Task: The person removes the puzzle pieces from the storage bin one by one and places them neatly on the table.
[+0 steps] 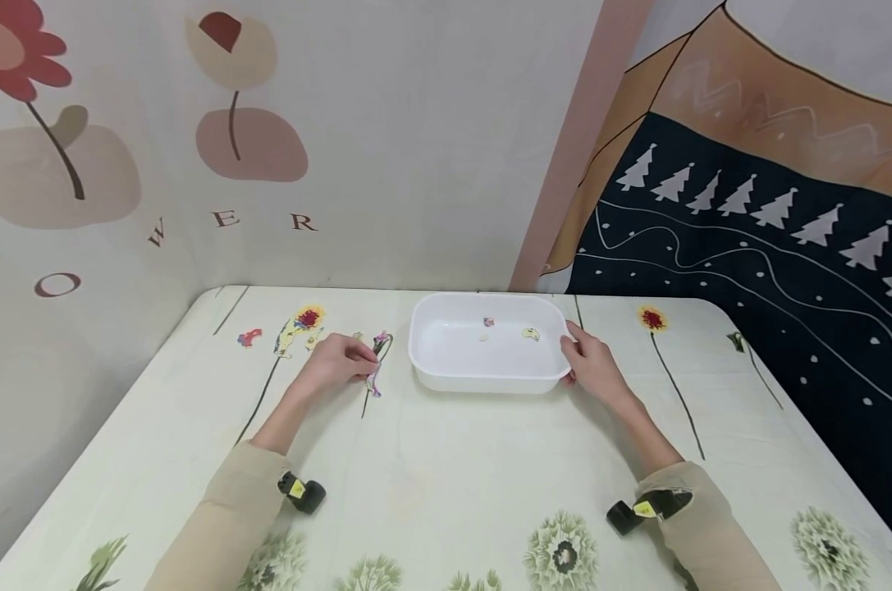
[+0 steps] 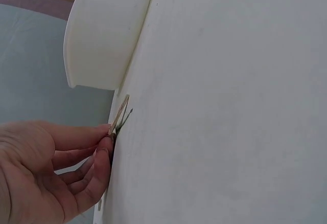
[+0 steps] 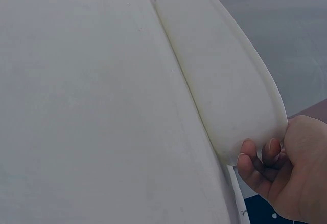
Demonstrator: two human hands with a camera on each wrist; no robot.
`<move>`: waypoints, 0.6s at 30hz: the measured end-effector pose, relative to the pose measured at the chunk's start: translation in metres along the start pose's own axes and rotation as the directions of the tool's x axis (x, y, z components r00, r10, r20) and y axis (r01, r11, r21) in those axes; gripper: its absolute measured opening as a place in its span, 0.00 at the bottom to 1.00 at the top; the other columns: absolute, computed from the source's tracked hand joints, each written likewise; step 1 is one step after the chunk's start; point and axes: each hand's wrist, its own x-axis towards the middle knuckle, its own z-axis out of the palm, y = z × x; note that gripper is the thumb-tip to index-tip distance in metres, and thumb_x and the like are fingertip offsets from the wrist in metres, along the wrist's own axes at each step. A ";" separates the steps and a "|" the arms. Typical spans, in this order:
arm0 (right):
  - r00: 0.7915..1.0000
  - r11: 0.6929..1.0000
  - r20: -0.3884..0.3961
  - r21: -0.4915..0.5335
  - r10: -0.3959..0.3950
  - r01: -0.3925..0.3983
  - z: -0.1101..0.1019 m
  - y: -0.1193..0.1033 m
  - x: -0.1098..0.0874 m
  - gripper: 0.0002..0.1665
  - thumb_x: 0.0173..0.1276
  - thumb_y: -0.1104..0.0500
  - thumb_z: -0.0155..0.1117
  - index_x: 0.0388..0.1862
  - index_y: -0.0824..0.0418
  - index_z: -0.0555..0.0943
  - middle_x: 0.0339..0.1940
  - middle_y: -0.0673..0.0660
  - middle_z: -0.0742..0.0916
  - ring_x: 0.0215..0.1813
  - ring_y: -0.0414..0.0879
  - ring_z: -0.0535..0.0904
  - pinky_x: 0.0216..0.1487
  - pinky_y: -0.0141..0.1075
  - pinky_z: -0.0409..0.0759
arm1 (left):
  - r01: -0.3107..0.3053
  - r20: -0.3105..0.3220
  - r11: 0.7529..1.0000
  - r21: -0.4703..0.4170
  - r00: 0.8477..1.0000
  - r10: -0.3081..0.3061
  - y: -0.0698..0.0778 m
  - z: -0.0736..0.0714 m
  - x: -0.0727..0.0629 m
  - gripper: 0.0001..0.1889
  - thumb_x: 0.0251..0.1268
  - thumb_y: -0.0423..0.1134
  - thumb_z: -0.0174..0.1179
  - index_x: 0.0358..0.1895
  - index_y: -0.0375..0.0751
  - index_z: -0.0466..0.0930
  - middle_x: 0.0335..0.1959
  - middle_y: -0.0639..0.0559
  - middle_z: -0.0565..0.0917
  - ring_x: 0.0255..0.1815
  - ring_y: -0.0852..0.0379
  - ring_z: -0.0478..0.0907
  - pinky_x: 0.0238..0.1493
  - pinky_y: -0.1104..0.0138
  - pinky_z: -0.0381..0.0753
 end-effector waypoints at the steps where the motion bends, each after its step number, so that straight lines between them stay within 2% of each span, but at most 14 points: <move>1: 1.000 1.000 0.001 0.001 0.000 0.000 0.000 0.000 0.000 0.33 0.82 0.57 0.45 0.78 0.73 0.56 0.23 0.59 0.81 0.20 0.46 0.77 0.24 0.35 0.78 | -0.003 -0.004 1.000 0.003 1.000 0.003 0.000 0.000 0.000 0.06 0.65 0.31 0.67 0.41 0.31 0.85 0.33 0.45 0.85 0.31 0.57 0.81 0.36 0.67 0.82; 9: 1.000 1.000 0.001 0.003 -0.005 0.005 0.000 0.001 0.001 0.33 0.82 0.57 0.45 0.78 0.73 0.57 0.22 0.58 0.81 0.20 0.46 0.77 0.24 0.35 0.78 | -0.031 -0.032 0.999 0.030 0.999 0.031 -0.002 -0.001 0.000 0.05 0.64 0.32 0.68 0.39 0.33 0.86 0.31 0.47 0.85 0.30 0.57 0.80 0.34 0.68 0.79; 18: 1.000 1.000 0.007 0.001 -0.001 0.001 0.000 0.000 0.000 0.33 0.83 0.57 0.45 0.78 0.74 0.56 0.24 0.60 0.82 0.20 0.45 0.77 0.24 0.36 0.79 | -0.049 -0.047 0.998 0.030 0.998 0.050 0.002 -0.005 -0.003 0.08 0.67 0.34 0.65 0.43 0.32 0.85 0.35 0.44 0.86 0.33 0.53 0.79 0.36 0.66 0.75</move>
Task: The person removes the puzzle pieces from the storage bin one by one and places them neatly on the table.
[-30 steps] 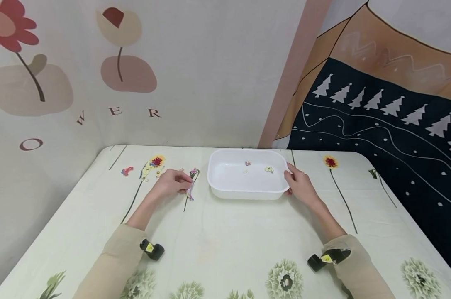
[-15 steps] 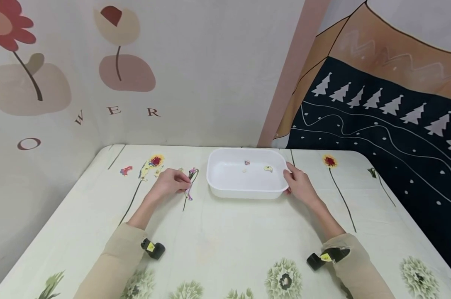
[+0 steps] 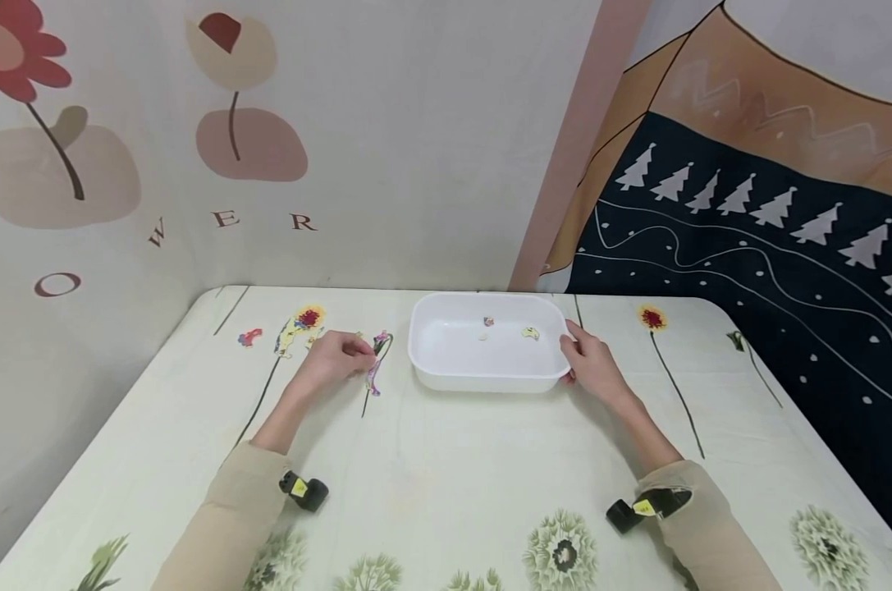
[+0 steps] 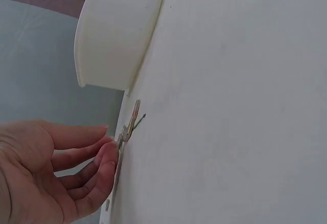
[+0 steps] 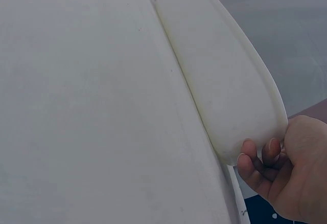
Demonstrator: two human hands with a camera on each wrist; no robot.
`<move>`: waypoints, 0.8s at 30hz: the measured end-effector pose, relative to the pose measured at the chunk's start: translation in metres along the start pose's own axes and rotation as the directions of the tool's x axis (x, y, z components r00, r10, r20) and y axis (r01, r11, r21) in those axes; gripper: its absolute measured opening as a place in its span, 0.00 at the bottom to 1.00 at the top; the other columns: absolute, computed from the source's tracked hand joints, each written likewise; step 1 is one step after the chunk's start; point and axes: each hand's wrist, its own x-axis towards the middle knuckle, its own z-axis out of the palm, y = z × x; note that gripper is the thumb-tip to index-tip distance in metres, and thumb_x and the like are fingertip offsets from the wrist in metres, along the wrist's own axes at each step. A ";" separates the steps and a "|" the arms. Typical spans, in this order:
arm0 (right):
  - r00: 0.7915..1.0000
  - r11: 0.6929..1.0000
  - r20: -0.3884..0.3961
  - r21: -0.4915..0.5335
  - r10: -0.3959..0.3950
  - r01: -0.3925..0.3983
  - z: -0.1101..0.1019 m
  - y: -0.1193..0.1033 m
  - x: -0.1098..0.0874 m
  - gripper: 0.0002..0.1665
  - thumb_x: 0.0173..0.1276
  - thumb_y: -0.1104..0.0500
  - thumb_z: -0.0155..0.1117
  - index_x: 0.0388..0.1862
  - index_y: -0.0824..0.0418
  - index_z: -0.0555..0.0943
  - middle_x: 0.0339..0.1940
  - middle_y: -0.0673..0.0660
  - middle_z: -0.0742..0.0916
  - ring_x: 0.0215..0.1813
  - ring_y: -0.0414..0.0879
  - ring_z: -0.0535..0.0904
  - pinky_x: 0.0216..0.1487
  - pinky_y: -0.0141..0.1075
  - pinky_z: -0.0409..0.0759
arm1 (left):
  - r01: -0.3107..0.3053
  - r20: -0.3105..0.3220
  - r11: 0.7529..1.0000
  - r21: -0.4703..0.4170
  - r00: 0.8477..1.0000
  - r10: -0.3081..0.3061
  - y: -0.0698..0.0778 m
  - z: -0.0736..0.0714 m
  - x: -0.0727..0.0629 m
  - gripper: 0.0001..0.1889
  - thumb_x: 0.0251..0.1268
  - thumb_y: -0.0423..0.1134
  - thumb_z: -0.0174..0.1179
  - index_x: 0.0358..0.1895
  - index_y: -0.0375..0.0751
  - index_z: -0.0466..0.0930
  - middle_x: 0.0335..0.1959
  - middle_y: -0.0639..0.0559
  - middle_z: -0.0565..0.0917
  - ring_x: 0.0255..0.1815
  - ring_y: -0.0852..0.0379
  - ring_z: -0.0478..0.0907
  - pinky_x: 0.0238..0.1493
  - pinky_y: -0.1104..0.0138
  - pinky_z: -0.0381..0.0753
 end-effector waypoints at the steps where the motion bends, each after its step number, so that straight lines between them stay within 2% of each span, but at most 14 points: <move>1: 1.000 1.000 0.000 0.000 0.001 -0.001 0.000 -0.001 0.000 0.33 0.83 0.57 0.45 0.78 0.74 0.56 0.24 0.60 0.82 0.20 0.45 0.77 0.24 0.36 0.79 | -0.002 -0.002 1.000 -0.003 1.000 0.002 0.001 0.000 0.000 0.08 0.68 0.35 0.65 0.44 0.32 0.85 0.36 0.43 0.86 0.34 0.53 0.80 0.37 0.66 0.75; 7: 1.000 1.000 0.006 -0.005 0.008 -0.008 0.000 -0.001 -0.001 0.33 0.83 0.57 0.45 0.78 0.73 0.55 0.25 0.60 0.82 0.21 0.46 0.77 0.25 0.36 0.79 | -0.026 -0.025 0.999 -0.028 0.999 0.025 0.006 0.000 0.000 0.12 0.72 0.39 0.62 0.47 0.33 0.85 0.39 0.43 0.86 0.39 0.51 0.79 0.41 0.64 0.75; 12: 1.000 1.000 0.006 -0.009 0.011 -0.011 0.001 -0.001 -0.001 0.33 0.83 0.57 0.45 0.78 0.74 0.55 0.24 0.59 0.81 0.21 0.46 0.77 0.25 0.35 0.79 | -0.071 -0.063 0.994 -0.086 0.996 0.066 0.011 0.003 0.002 0.13 0.72 0.39 0.62 0.48 0.31 0.84 0.40 0.39 0.86 0.42 0.45 0.82 0.41 0.66 0.77; 18: 1.000 1.000 0.004 -0.004 0.005 -0.005 0.000 -0.001 -0.001 0.33 0.83 0.57 0.45 0.78 0.74 0.56 0.24 0.60 0.81 0.20 0.46 0.77 0.24 0.36 0.79 | -0.125 -0.107 0.981 -0.152 0.988 0.109 0.023 0.007 0.001 0.12 0.73 0.37 0.61 0.49 0.31 0.84 0.43 0.35 0.86 0.45 0.38 0.81 0.43 0.67 0.78; 24: 1.000 1.000 0.000 -0.003 -0.002 0.002 0.000 -0.001 -0.001 0.33 0.83 0.57 0.45 0.78 0.74 0.56 0.25 0.61 0.82 0.21 0.46 0.77 0.24 0.35 0.79 | -0.174 -0.122 0.961 -0.214 0.981 0.150 0.039 0.012 0.000 0.12 0.74 0.38 0.61 0.50 0.32 0.83 0.45 0.34 0.85 0.47 0.36 0.80 0.45 0.63 0.81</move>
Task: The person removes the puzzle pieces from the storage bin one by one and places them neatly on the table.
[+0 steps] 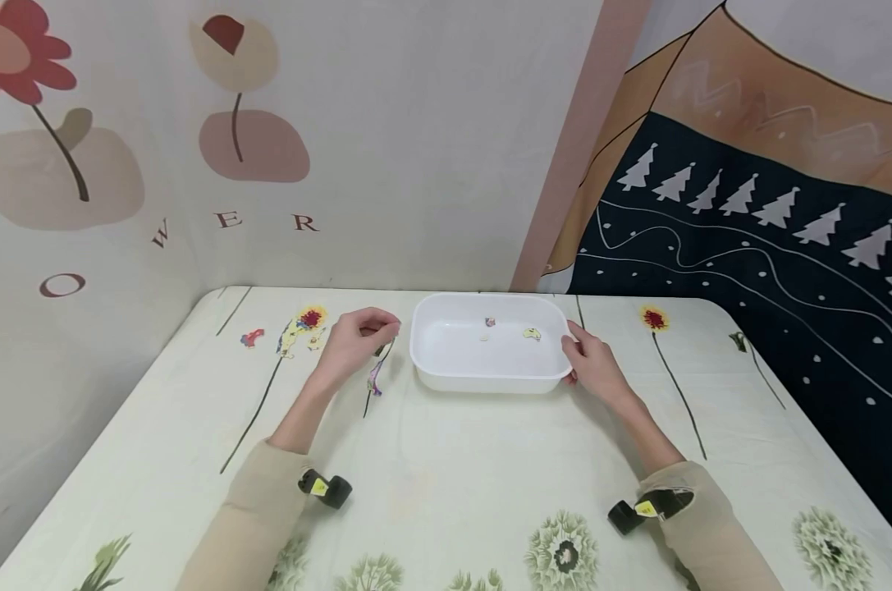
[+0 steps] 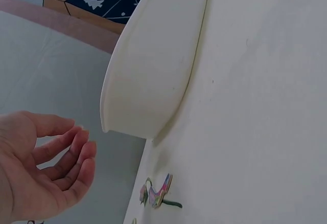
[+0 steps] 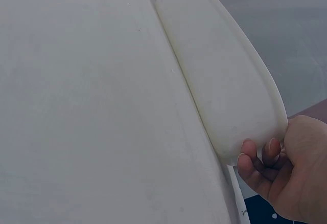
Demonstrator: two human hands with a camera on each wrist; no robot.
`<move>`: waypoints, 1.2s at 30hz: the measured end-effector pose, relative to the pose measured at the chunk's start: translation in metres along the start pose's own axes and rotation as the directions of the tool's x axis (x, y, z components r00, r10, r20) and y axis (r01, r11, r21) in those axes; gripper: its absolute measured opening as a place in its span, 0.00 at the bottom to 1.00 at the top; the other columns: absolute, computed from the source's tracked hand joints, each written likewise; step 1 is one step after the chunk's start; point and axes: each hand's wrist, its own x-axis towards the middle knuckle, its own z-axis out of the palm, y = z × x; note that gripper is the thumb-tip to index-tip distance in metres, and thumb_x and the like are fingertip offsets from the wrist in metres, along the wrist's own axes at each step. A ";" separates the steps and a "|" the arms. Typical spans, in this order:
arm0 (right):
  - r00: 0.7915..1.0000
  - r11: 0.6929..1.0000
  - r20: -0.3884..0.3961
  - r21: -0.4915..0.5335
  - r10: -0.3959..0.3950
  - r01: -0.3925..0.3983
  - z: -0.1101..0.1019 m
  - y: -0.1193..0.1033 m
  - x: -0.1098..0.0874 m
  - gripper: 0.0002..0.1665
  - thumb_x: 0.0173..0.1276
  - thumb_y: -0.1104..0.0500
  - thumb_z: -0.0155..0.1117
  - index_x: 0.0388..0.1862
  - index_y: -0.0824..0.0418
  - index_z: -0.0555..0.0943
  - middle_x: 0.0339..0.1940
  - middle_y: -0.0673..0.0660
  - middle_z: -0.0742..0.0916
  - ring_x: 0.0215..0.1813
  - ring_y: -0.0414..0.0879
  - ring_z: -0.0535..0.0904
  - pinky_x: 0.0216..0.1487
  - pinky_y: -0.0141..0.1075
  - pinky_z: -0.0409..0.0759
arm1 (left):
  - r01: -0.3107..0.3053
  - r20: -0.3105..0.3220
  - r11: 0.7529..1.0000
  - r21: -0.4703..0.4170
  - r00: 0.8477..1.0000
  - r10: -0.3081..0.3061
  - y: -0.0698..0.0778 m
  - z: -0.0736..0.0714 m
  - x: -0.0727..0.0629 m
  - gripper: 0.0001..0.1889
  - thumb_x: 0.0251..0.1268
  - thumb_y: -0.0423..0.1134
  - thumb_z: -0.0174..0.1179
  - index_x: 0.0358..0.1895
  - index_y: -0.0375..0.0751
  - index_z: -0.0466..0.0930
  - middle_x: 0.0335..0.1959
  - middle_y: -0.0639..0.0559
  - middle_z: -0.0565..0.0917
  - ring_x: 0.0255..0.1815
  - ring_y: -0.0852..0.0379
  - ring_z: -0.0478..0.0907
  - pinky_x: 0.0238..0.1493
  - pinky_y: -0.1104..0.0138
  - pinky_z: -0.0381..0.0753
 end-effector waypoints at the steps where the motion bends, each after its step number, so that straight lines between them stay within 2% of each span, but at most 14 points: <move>1: 1.000 1.000 0.000 -0.001 0.000 0.000 0.000 0.000 0.000 0.33 0.83 0.57 0.45 0.78 0.74 0.56 0.25 0.61 0.82 0.21 0.46 0.77 0.24 0.35 0.79 | -0.010 0.000 1.000 -0.005 1.000 0.010 0.002 0.002 0.001 0.12 0.74 0.38 0.61 0.50 0.32 0.83 0.45 0.35 0.85 0.47 0.36 0.80 0.45 0.63 0.81; 5: 1.000 1.000 0.002 -0.002 -0.002 0.002 0.000 0.000 0.000 0.33 0.83 0.57 0.45 0.78 0.74 0.55 0.24 0.59 0.82 0.20 0.46 0.77 0.24 0.35 0.79 | -0.045 -0.002 0.999 -0.009 0.999 0.045 0.010 0.011 0.003 0.11 0.73 0.37 0.62 0.49 0.33 0.84 0.44 0.39 0.86 0.45 0.41 0.82 0.43 0.69 0.79; 10: 1.000 1.000 0.000 -0.004 0.003 -0.003 0.000 0.001 0.000 0.33 0.83 0.58 0.44 0.78 0.74 0.55 0.23 0.58 0.81 0.21 0.46 0.77 0.24 0.35 0.78 | -0.084 0.027 0.996 -0.032 0.996 0.085 0.016 0.023 0.007 0.10 0.72 0.37 0.62 0.48 0.34 0.84 0.44 0.42 0.86 0.43 0.50 0.81 0.45 0.67 0.79; 19: 1.000 1.000 -0.005 0.003 0.003 -0.003 0.000 0.002 0.000 0.32 0.82 0.58 0.45 0.78 0.74 0.56 0.23 0.59 0.81 0.20 0.46 0.77 0.24 0.35 0.79 | -0.143 0.091 0.989 -0.025 0.985 0.145 0.027 0.045 0.018 0.07 0.70 0.35 0.63 0.45 0.36 0.85 0.40 0.46 0.87 0.41 0.52 0.82 0.44 0.64 0.79; 30: 1.000 1.000 -0.003 0.010 -0.005 0.005 0.000 0.003 0.001 0.32 0.82 0.58 0.45 0.77 0.74 0.56 0.23 0.59 0.81 0.20 0.46 0.77 0.23 0.35 0.79 | -0.110 0.146 0.994 -0.016 0.983 0.111 0.042 0.069 0.034 0.08 0.71 0.36 0.63 0.46 0.37 0.85 0.39 0.48 0.86 0.42 0.49 0.81 0.44 0.65 0.78; 36: 1.000 1.000 0.000 0.015 0.003 -0.003 0.001 0.001 0.001 0.32 0.82 0.58 0.45 0.78 0.74 0.56 0.23 0.59 0.81 0.21 0.47 0.77 0.24 0.34 0.79 | -0.096 0.160 0.995 0.013 0.983 0.093 0.044 0.081 0.044 0.09 0.70 0.35 0.63 0.47 0.35 0.85 0.40 0.46 0.86 0.42 0.52 0.81 0.45 0.66 0.78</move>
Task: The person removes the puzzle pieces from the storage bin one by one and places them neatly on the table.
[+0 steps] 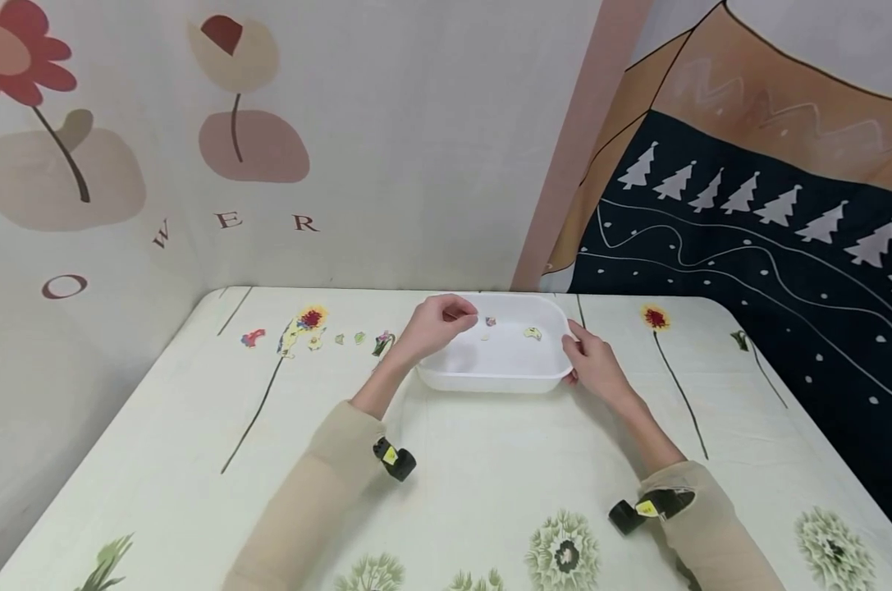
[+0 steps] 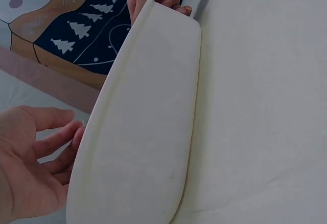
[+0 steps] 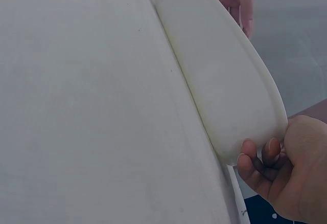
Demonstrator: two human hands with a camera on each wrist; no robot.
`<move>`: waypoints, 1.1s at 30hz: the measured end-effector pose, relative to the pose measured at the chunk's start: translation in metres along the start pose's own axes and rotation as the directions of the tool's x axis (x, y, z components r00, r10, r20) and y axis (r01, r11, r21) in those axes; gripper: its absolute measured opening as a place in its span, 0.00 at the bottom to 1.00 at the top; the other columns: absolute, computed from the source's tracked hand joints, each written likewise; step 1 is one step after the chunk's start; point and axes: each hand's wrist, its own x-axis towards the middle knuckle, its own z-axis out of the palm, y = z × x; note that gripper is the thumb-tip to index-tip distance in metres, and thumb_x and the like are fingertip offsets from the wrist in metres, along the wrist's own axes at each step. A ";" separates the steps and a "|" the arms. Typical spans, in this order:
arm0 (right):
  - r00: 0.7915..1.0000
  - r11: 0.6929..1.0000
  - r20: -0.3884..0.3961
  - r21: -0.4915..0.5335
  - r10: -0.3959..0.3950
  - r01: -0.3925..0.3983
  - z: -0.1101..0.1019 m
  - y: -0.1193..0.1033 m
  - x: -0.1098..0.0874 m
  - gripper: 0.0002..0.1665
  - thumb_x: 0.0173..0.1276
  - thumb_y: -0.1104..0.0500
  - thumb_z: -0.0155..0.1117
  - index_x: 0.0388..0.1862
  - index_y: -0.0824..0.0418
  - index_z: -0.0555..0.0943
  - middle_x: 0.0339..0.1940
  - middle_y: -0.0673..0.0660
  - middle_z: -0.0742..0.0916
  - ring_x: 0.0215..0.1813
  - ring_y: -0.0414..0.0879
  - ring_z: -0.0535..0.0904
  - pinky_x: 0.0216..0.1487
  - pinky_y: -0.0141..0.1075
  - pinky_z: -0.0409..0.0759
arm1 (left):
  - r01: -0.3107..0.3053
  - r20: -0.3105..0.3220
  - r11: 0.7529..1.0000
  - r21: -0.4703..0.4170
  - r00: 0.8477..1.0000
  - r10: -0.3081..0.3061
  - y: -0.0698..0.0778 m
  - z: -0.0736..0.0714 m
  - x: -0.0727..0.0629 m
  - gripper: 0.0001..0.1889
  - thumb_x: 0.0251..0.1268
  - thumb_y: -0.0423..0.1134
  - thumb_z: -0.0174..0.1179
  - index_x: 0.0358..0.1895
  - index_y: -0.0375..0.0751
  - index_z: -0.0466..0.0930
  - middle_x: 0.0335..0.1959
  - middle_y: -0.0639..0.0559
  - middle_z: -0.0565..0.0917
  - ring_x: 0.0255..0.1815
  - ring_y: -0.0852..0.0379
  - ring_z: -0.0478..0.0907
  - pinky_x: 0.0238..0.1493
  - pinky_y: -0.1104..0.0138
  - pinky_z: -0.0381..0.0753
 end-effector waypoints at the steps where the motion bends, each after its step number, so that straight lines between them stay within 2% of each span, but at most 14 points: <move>1: 1.000 1.000 0.000 -0.001 0.000 0.000 0.000 -0.001 0.000 0.32 0.82 0.58 0.45 0.78 0.74 0.56 0.23 0.59 0.81 0.21 0.46 0.77 0.24 0.34 0.79 | 0.004 0.002 1.000 0.004 1.000 -0.004 -0.001 0.002 0.002 0.09 0.70 0.35 0.63 0.47 0.35 0.85 0.40 0.46 0.86 0.42 0.52 0.81 0.45 0.66 0.78; 13: 1.000 1.000 0.002 -0.009 -0.003 0.004 0.000 0.000 0.000 0.32 0.82 0.59 0.45 0.78 0.74 0.56 0.22 0.59 0.81 0.20 0.46 0.77 0.24 0.35 0.79 | 0.075 0.032 0.997 0.030 0.997 -0.076 -0.007 0.019 0.023 0.08 0.70 0.35 0.63 0.44 0.33 0.85 0.38 0.45 0.87 0.37 0.54 0.82 0.36 0.72 0.76; 18: 1.000 1.000 0.000 -0.013 -0.003 0.003 -0.001 0.000 0.001 0.32 0.82 0.59 0.45 0.78 0.74 0.56 0.23 0.59 0.81 0.20 0.46 0.77 0.24 0.35 0.79 | 0.132 0.042 0.990 0.053 0.990 -0.135 -0.008 0.023 0.031 0.08 0.70 0.36 0.63 0.45 0.34 0.85 0.40 0.45 0.87 0.38 0.53 0.83 0.36 0.72 0.76; 24: 1.000 1.000 -0.002 -0.015 -0.011 0.011 -0.001 0.002 0.002 0.32 0.82 0.59 0.46 0.77 0.75 0.56 0.22 0.59 0.81 0.20 0.46 0.78 0.24 0.35 0.79 | 0.163 0.049 0.985 0.059 0.985 -0.166 -0.014 0.029 0.041 0.08 0.69 0.34 0.64 0.45 0.33 0.85 0.42 0.43 0.87 0.38 0.51 0.83 0.36 0.71 0.77; 29: 1.000 1.000 -0.004 -0.014 -0.019 0.019 -0.001 0.002 0.002 0.32 0.82 0.59 0.46 0.77 0.75 0.57 0.22 0.59 0.81 0.20 0.47 0.78 0.23 0.35 0.79 | 0.181 0.044 0.981 0.065 0.982 -0.184 -0.018 0.035 0.046 0.06 0.66 0.31 0.65 0.42 0.30 0.84 0.38 0.43 0.86 0.31 0.57 0.79 0.32 0.73 0.76; 33: 1.000 1.000 0.003 -0.014 -0.007 0.007 0.000 0.001 0.002 0.32 0.82 0.59 0.45 0.77 0.74 0.56 0.22 0.58 0.81 0.20 0.47 0.78 0.24 0.34 0.79 | 0.197 0.048 0.974 0.111 0.978 -0.203 -0.021 0.039 0.046 0.05 0.64 0.30 0.67 0.39 0.30 0.83 0.32 0.46 0.82 0.27 0.60 0.75 0.30 0.74 0.73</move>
